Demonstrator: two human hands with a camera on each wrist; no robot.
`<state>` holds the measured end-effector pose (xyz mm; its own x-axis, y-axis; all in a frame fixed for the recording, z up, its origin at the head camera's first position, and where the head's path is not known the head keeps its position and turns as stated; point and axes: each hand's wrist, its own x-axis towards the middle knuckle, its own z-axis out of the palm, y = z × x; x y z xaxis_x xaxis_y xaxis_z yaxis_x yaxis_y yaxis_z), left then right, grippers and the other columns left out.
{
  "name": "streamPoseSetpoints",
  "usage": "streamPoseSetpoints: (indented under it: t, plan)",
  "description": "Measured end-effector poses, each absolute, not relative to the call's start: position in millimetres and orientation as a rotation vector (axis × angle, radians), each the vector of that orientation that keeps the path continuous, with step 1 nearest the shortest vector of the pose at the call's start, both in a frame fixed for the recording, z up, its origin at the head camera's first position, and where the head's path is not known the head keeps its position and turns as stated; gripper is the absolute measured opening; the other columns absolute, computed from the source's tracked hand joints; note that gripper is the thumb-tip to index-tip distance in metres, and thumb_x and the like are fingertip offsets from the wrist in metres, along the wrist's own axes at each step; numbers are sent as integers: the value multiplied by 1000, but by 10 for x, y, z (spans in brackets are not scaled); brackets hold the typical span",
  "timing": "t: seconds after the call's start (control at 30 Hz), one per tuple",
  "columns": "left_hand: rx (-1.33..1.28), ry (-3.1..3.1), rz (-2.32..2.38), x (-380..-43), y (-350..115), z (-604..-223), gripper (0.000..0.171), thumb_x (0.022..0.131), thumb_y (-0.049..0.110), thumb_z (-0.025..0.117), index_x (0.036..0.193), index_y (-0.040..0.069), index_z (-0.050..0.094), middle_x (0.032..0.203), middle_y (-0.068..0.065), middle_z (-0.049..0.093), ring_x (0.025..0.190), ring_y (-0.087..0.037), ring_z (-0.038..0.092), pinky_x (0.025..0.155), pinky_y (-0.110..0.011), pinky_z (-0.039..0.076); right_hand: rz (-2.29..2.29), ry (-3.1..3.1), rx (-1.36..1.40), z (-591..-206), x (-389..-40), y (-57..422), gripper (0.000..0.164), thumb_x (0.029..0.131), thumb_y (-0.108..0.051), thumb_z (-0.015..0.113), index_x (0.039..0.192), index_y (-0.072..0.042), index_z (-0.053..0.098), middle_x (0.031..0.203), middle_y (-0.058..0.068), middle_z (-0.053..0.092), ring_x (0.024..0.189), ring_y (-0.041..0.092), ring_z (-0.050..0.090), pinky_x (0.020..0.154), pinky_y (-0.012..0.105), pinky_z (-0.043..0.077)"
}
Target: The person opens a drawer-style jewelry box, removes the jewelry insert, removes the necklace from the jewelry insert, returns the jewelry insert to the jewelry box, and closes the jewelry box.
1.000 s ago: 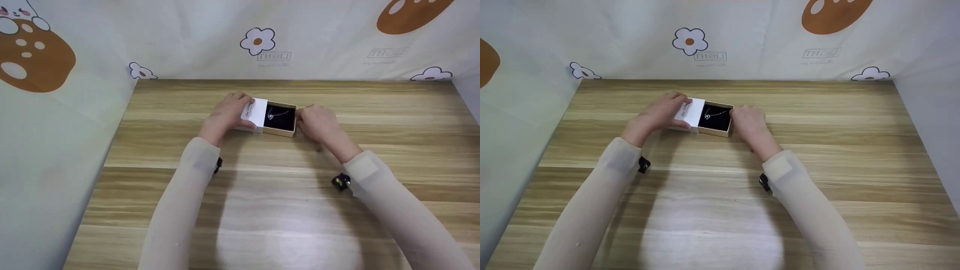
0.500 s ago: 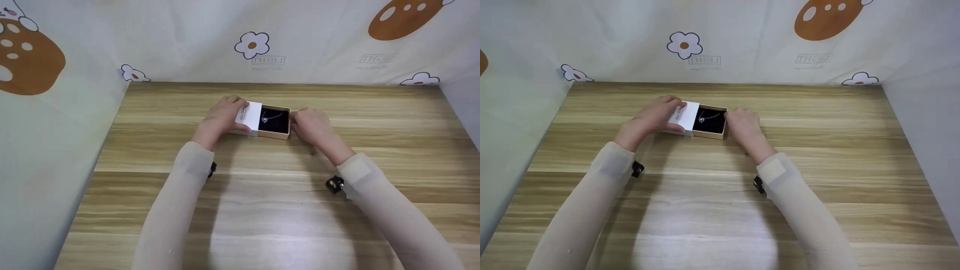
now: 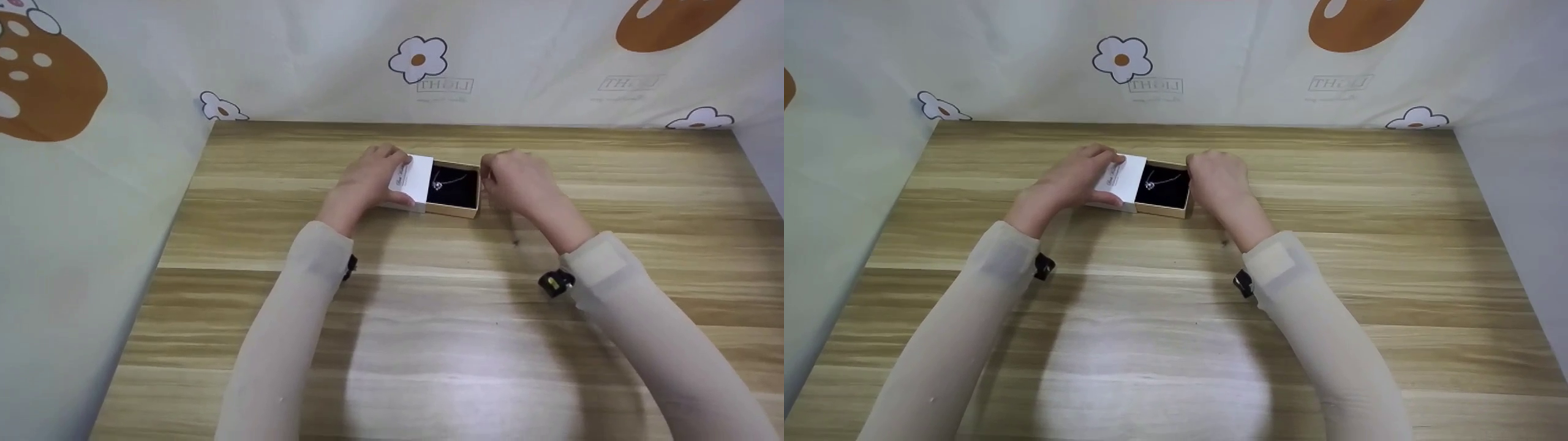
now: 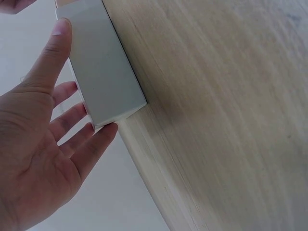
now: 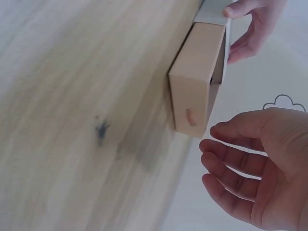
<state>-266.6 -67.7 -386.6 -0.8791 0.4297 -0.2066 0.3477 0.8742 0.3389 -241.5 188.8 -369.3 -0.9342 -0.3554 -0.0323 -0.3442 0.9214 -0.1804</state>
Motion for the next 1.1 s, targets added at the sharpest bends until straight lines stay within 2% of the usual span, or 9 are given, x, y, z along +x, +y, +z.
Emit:
streamPoseSetpoints:
  t: [0.7,1.1]
  plan:
    - [588,2786,392,-2682,-668,-3868,84,77,50,81,146,17,46,152,-7,42,143,-28,35,121,-43,32,-278,2967,-687,-3619,-2564,1591,15,90,-9,64,101,-4,72,100,15,75,92,36,69,80,49,57]
    - [591,2782,399,-2675,-660,-3862,84,78,48,81,147,17,46,153,-7,42,144,-29,34,121,-43,32,-215,2872,-734,-3658,-2595,1489,21,87,-12,69,106,-2,69,103,17,73,96,36,67,86,49,56]
